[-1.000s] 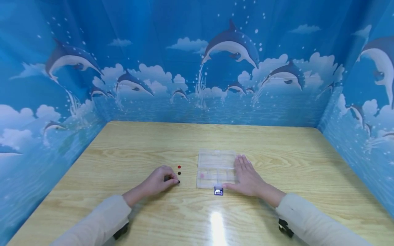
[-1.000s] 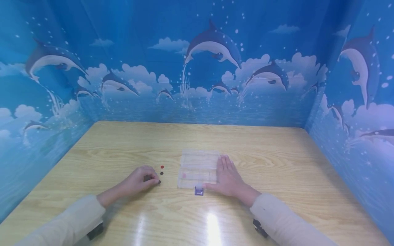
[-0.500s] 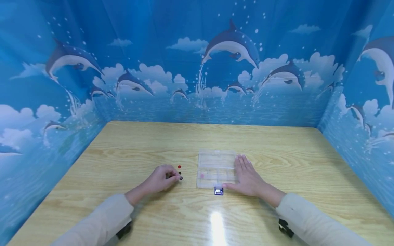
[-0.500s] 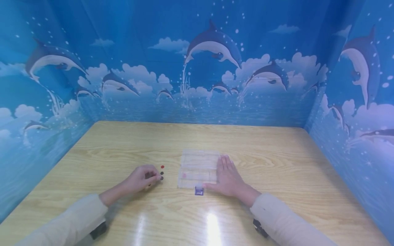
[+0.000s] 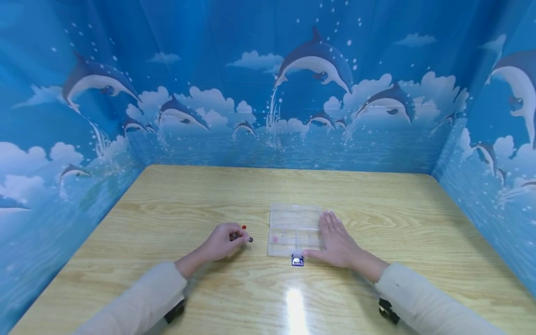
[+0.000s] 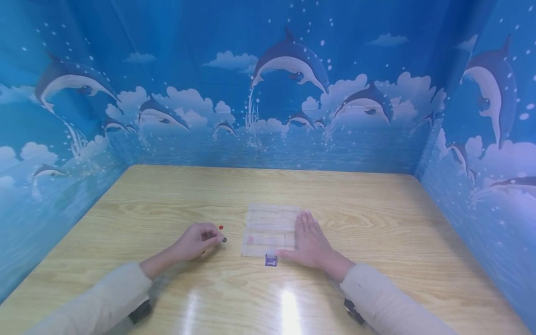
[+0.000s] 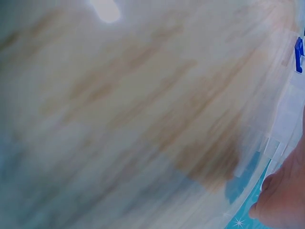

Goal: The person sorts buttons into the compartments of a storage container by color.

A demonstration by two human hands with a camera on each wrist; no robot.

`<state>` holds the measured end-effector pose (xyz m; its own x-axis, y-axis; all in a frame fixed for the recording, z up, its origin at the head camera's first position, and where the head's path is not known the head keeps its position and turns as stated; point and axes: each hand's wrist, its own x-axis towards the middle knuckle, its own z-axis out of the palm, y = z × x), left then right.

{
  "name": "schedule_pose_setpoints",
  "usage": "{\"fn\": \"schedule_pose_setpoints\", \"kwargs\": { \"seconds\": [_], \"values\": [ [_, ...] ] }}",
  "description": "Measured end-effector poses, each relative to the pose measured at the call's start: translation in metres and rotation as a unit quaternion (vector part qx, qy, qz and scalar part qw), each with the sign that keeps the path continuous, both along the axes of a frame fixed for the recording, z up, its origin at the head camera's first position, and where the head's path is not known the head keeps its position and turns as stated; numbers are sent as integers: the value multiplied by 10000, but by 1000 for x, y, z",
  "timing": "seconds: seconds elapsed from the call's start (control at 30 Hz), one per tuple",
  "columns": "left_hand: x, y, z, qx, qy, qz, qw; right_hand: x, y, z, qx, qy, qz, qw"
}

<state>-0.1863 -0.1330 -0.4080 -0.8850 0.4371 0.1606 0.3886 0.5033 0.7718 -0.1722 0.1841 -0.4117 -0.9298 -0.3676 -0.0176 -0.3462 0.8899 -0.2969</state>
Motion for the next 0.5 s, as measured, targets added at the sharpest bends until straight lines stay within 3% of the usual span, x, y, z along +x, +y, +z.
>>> {"fn": "schedule_pose_setpoints", "kwargs": {
  "seconds": [0.5],
  "values": [
    [-2, 9, 5, 85, -75, 74, 9999, 0, -1, 0, 7, 14, 13, 10000]
  ]
}}
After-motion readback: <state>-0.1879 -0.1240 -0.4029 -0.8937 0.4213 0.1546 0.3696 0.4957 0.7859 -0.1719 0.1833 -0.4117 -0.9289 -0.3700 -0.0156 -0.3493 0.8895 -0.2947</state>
